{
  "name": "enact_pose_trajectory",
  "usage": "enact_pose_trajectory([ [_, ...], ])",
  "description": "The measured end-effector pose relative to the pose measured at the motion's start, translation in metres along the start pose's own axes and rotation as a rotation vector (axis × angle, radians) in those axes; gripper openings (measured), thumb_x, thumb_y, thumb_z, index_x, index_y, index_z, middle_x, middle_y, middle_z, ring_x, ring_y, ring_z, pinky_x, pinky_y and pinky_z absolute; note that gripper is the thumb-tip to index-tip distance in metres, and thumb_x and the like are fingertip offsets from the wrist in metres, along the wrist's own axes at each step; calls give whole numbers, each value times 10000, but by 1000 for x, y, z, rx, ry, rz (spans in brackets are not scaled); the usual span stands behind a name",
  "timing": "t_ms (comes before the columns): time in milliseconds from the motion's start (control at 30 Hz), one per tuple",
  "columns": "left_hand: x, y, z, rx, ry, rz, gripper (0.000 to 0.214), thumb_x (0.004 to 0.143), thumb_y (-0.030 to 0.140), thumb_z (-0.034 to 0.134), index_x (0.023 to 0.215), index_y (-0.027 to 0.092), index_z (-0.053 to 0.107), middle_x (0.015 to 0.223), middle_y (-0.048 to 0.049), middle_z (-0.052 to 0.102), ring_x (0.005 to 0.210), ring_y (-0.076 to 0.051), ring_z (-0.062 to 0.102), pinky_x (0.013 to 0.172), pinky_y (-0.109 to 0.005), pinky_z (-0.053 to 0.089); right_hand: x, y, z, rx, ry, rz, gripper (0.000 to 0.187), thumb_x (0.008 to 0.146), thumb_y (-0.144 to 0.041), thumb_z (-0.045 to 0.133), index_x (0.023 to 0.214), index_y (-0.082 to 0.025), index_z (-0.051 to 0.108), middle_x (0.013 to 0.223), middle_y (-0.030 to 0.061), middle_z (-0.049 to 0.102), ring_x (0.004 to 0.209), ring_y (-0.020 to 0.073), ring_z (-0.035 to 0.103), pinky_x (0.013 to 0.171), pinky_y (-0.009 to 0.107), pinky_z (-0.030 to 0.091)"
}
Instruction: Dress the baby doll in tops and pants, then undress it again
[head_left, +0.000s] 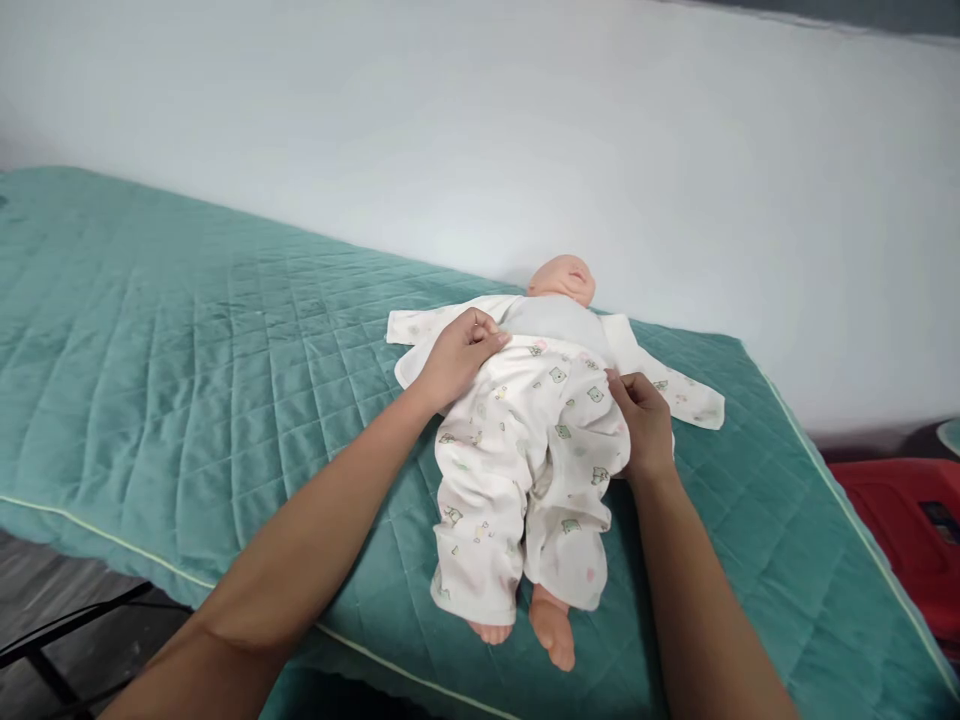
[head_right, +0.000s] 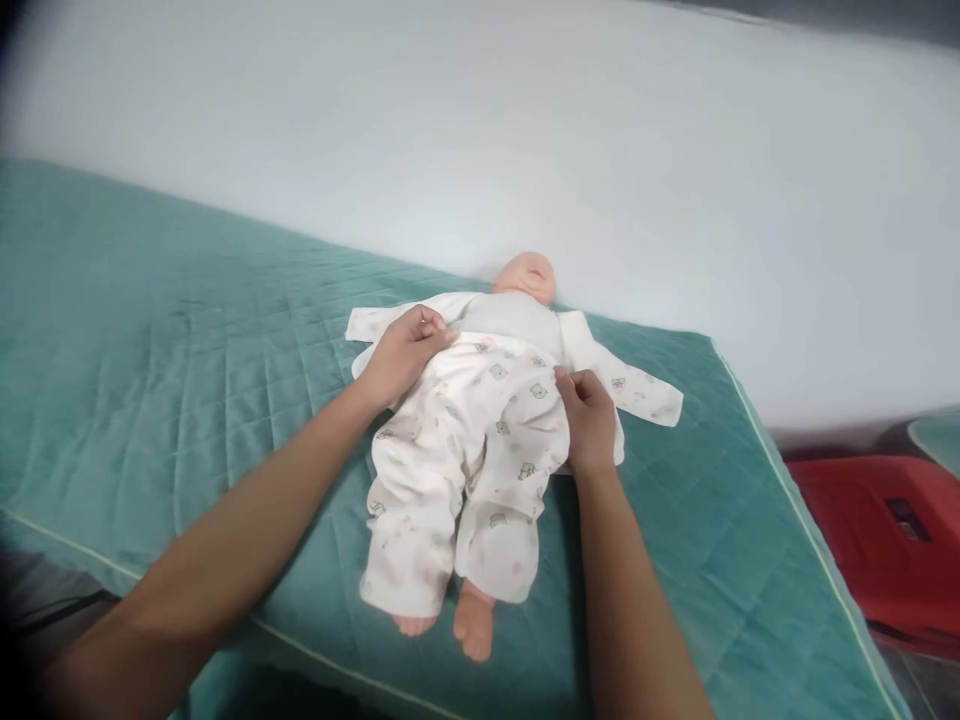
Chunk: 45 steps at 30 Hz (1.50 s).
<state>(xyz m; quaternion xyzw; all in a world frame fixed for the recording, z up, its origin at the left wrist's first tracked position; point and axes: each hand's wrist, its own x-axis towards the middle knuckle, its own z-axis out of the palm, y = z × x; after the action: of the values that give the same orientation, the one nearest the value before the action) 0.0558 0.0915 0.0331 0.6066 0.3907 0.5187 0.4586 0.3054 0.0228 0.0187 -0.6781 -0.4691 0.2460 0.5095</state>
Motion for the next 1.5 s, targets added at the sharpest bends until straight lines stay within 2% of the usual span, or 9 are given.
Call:
enact_pose_trajectory([
  [167,0,-2,4,-209,62,-60,224,779,317,761,791,206,566,597,64,442,546,-88,373,547,-228,279,-1,-1,-5,-66,-71,20,445,805,-613,655,654,-213,534,631,-47,506,650,136,429,594,268,341],
  [333,-1,-2,10,-357,155,-91,206,748,281,769,813,206,589,625,47,545,557,-92,457,557,-222,342,-1,0,-4,-72,-85,17,451,807,-622,652,655,-210,549,633,-46,516,644,135,435,596,269,342],
  [567,2,-5,-2,-416,233,-194,257,756,310,738,872,235,521,683,49,589,596,-112,539,594,-245,439,-1,-1,-5,-126,-42,3,454,813,-617,642,644,-209,537,632,-43,507,679,142,433,626,270,346],
  [700,5,-8,-12,-372,53,-301,303,715,351,768,888,218,559,780,18,633,669,-125,573,636,-253,460,-1,-1,-6,-114,-50,18,445,815,-606,644,646,-209,532,634,-45,500,684,142,436,626,267,349],
  [900,2,-2,-31,-170,-252,-307,200,773,357,728,871,195,662,762,7,614,629,-102,512,558,-224,374,0,-5,-12,-186,-122,7,433,825,-598,624,656,-204,556,630,-36,533,669,147,448,622,277,341],
  [1033,0,6,-41,-39,-466,-328,172,716,225,691,883,194,666,758,9,606,632,-107,512,557,-226,359,1,-6,-17,-297,-172,-8,425,850,-587,577,666,-204,562,626,-23,546,669,158,454,630,290,339],
  [1100,-1,8,-41,33,-496,-344,151,672,165,653,819,192,631,722,20,580,601,-103,487,533,-226,325,1,-6,-18,-359,-188,-22,429,855,-586,562,655,-208,537,613,-22,533,661,159,445,628,295,336],
  [1233,-2,3,-32,139,-350,-337,123,664,155,596,760,210,544,625,55,491,516,-99,405,486,-240,242,1,-6,-17,-416,-191,-63,409,848,-561,567,639,-221,478,585,-30,485,636,155,423,599,292,320],
  [1500,0,-23,-12,262,80,-131,61,787,221,594,797,205,536,733,27,573,717,-152,540,701,-280,406,2,1,-13,-479,-122,-135,188,745,-346,620,695,-247,469,597,-35,522,593,159,446,572,291,310],
])
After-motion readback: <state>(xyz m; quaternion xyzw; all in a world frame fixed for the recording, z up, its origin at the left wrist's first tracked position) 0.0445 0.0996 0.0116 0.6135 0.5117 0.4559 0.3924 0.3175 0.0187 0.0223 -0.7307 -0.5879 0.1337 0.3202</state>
